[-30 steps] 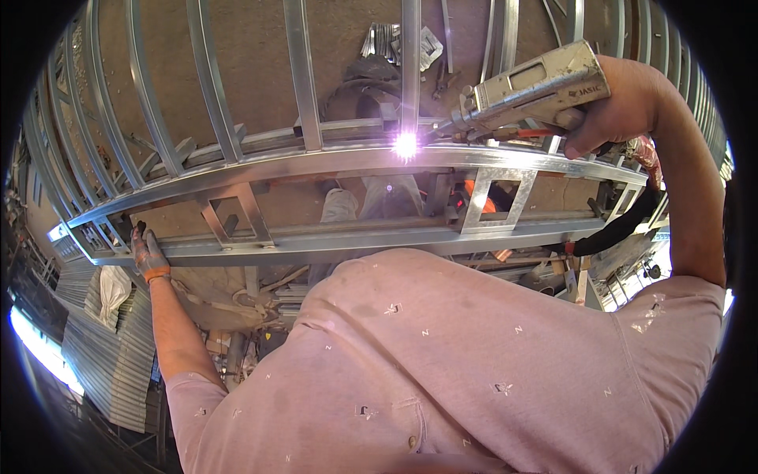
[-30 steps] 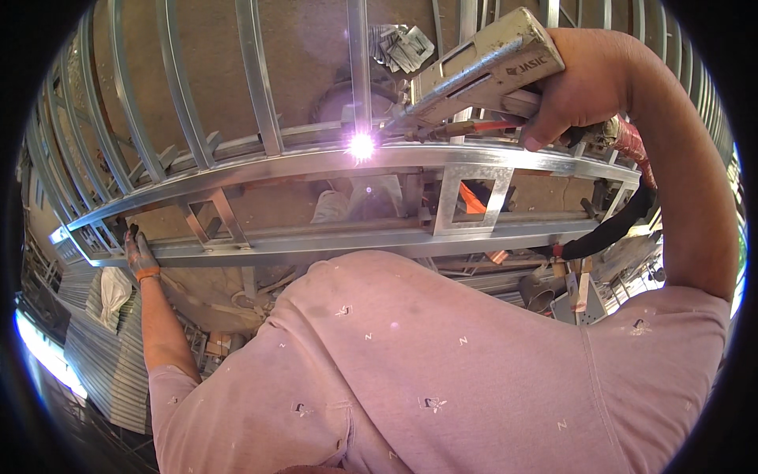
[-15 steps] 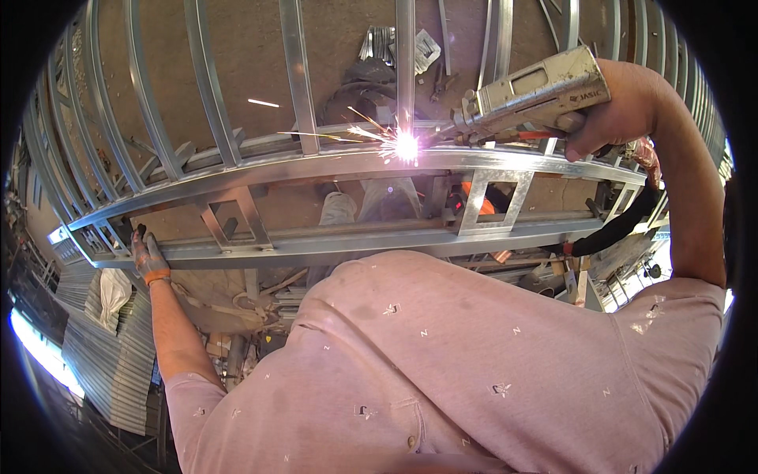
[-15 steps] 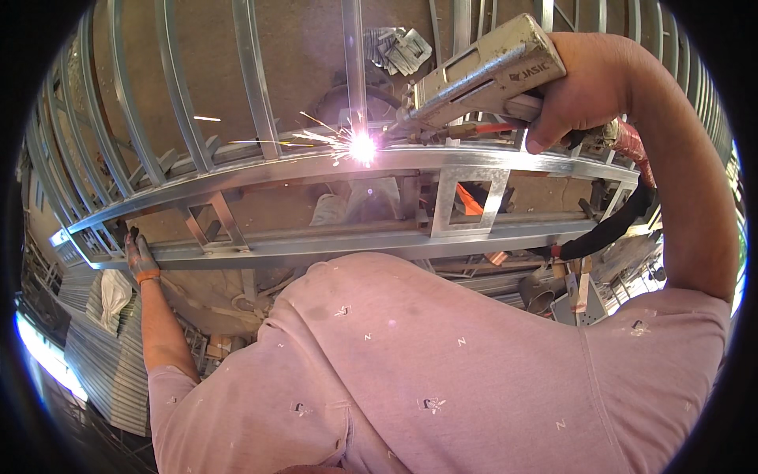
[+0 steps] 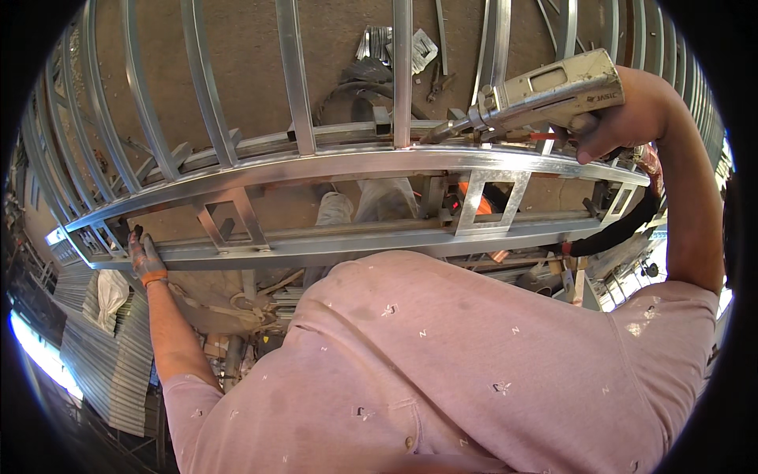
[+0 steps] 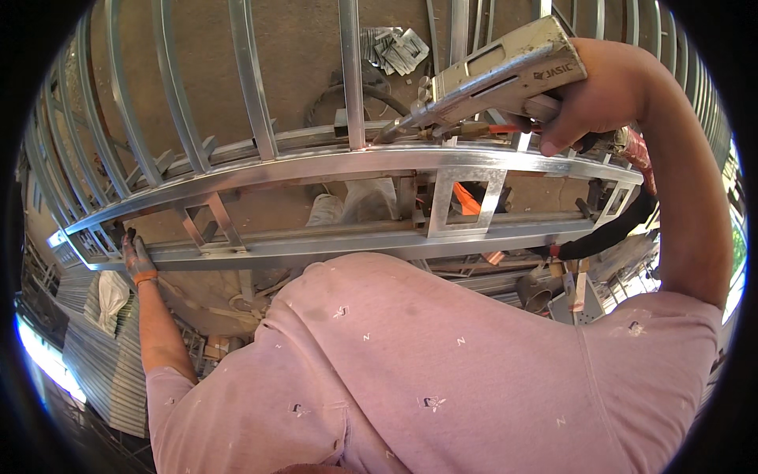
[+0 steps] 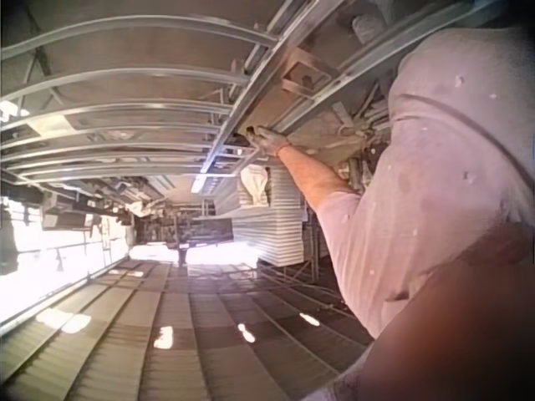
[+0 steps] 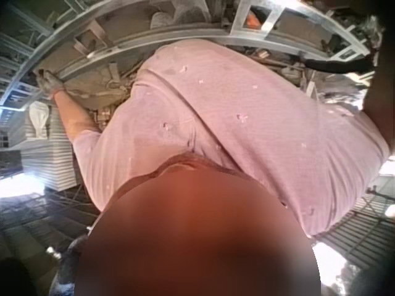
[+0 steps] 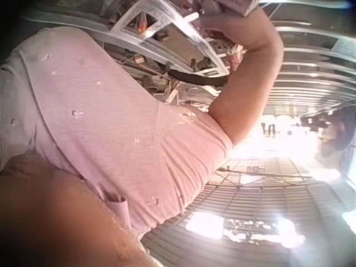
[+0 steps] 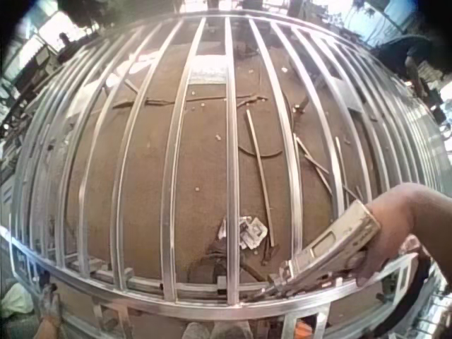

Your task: The person welds joints on a metal frame using a handheld welding gun. They reposition the frame and continue welding along different seams, producing sparks throughout the process.

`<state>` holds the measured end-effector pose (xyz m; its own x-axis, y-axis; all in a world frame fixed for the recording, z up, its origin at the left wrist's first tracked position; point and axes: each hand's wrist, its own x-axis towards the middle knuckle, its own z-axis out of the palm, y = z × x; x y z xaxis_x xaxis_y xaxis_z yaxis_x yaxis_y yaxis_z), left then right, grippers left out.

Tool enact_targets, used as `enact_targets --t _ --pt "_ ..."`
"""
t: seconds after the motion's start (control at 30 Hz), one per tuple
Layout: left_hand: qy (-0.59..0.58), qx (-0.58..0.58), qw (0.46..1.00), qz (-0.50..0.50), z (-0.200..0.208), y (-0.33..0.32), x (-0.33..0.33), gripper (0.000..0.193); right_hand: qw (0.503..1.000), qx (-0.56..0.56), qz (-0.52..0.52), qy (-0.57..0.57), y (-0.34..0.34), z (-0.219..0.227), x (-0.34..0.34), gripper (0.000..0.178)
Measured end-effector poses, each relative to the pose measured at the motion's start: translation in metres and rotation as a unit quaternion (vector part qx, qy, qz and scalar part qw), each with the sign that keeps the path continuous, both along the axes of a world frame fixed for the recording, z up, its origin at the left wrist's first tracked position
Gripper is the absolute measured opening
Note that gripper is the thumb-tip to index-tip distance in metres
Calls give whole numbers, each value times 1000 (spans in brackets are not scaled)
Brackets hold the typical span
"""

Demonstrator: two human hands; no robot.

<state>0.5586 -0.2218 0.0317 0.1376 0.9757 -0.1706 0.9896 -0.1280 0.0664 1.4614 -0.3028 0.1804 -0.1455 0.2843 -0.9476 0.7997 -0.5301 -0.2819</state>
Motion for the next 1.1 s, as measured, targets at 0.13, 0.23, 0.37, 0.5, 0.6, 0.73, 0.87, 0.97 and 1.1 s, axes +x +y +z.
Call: enact_targets --t 0.13,0.23,0.37,0.5,0.6,0.73,0.87,0.97,1.1 --pt "9 7 1000 -6 -1 0 0 43 999 9 -26 26 0 -1 1 55" --pt "24 4 1000 -7 1 0 1 44 999 18 -7 44 2 -5 -3 55" --pt "13 -15 1000 7 3 -1 3 46 998 -8 -28 54 4 -8 -11 55" --pt "8 -19 1000 5 3 -1 3 43 998 -15 -19 58 7 -9 -13 57" --pt "13 -13 1000 8 4 -1 4 44 998 -6 -17 53 8 -10 -14 57" --pt "-6 -9 1000 -7 4 0 7 44 998 -10 -38 48 8 -12 -15 56" --pt "-7 -10 1000 4 3 -2 7 43 998 -24 -38 43 8 -13 -17 56" --pt "0 -10 1000 -10 3 0 4 43 998 -19 -32 49 7 -13 -17 56" --pt "19 0 1000 -18 1 0 -1 42 999 -3 -9 32 6 -14 -17 57"
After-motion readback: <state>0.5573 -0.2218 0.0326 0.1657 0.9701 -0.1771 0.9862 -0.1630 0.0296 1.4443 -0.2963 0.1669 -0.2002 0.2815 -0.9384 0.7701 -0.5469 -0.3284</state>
